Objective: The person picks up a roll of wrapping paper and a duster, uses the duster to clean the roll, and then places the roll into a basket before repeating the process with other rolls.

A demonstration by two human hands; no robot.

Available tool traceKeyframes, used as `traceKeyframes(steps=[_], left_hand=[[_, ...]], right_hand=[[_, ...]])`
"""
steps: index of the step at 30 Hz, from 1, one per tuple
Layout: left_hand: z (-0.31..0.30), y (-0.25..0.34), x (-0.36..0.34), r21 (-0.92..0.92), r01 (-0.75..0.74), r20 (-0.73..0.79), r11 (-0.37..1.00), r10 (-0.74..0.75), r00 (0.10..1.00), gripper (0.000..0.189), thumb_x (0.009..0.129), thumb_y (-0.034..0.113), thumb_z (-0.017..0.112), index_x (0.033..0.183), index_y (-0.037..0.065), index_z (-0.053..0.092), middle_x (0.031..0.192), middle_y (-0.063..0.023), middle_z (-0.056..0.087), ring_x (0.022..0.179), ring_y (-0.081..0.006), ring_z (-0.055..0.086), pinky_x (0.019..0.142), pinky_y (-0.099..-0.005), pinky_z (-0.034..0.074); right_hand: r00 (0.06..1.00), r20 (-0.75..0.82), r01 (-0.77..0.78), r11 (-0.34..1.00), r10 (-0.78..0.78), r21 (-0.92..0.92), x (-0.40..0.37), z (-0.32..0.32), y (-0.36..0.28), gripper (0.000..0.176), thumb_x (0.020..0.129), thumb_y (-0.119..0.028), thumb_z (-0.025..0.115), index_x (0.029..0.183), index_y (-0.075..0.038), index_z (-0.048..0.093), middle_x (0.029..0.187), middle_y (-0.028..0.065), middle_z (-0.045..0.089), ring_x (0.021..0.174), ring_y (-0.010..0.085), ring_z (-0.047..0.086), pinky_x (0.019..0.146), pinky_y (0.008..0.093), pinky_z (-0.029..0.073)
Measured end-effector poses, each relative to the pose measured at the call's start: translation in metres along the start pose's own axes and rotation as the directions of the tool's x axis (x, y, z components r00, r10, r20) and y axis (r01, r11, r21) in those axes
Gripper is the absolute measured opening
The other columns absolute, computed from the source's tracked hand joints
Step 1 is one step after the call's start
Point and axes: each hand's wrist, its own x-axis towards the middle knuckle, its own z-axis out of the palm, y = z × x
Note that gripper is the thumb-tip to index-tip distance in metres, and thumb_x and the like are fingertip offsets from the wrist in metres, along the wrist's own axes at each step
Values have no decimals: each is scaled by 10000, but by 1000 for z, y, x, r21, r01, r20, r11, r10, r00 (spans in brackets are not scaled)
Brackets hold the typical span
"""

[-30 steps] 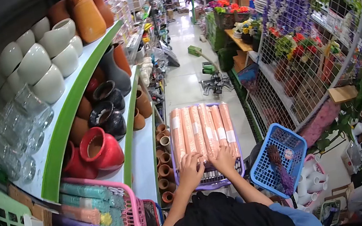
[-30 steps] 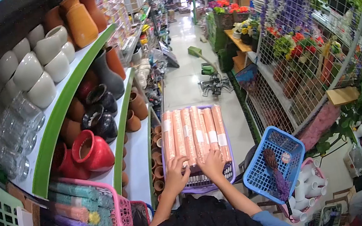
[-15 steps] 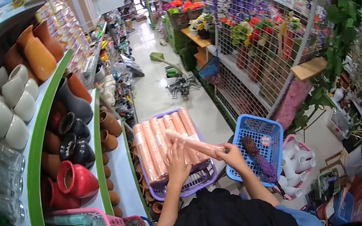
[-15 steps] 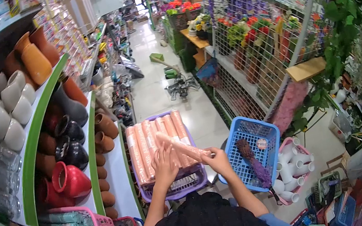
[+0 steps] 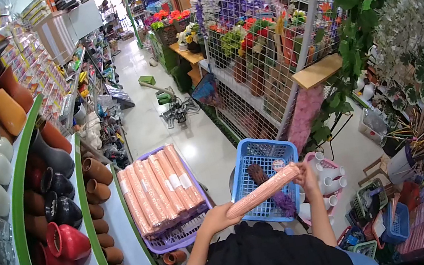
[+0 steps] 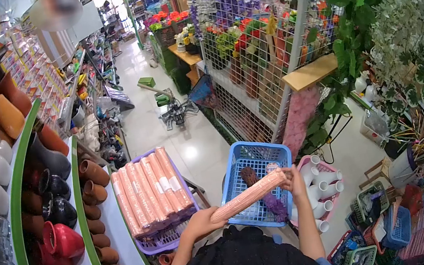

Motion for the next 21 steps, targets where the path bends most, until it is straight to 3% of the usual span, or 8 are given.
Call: traceKeyframes(steps=[2,4,6,7,9,13,16,21], left_hand=[[17,-3,4,-16,77,19,997,-77,997,509,697,487,649,941,42,610,774,-199,627,737,-355,616,660,-398,480],[32,-5,4,-64,136,23,989,-135,991,532,700,494,648,945,24,606,760,-199,629,728,-344,623,660,-392,481],[35,3,4,-191,239,40,952,-236,971,542,709,479,665,947,-3,601,692,-160,625,612,-249,632,576,-347,482],[35,4,5,-187,237,38,953,-234,971,542,709,479,665,947,-3,601,692,-160,625,612,-249,632,576,-347,482],[37,4,1,-311,325,108,893,-306,946,524,698,399,712,1008,1,571,687,-115,611,523,-155,586,485,-289,455],[47,-8,0,-354,103,-45,930,-127,991,552,694,317,737,1097,9,520,710,-83,601,484,-112,545,439,-249,427],[43,-6,6,-549,194,91,813,-172,981,571,714,252,727,1161,5,472,747,-70,603,518,-122,558,471,-246,440],[47,-4,26,-629,119,-7,768,-159,987,522,742,193,705,1167,4,467,894,-93,589,650,-122,588,541,-246,469]], right_hand=[[997,-72,-58,909,31,-413,38,-57,74,433,879,-415,379,912,-33,580,743,78,611,571,154,593,488,259,456],[997,-74,-62,313,-28,-948,54,-95,147,522,802,-478,487,1002,-5,580,865,191,636,809,323,626,726,366,487],[960,-246,-245,-25,136,-969,4,-64,137,655,709,-562,569,1027,10,576,1282,259,404,1206,388,369,923,519,346],[972,-209,-202,-68,109,-977,-9,-65,147,625,694,-502,619,1056,4,562,1328,232,326,1254,404,258,935,578,291],[995,-98,-91,-203,22,-975,-20,-65,154,604,666,-402,681,1094,-1,536,1251,214,393,1232,372,298,930,510,337],[996,-80,-76,-82,45,-994,-3,-80,155,560,660,-261,699,1117,-1,506,1172,215,445,1161,377,385,904,459,379],[991,109,134,449,-81,-884,15,-100,138,472,709,-141,642,1126,14,484,985,189,585,899,347,574,835,382,442],[951,12,265,797,-308,-542,-16,-82,61,444,753,-125,625,1150,4,474,949,111,605,865,220,582,801,320,446]])
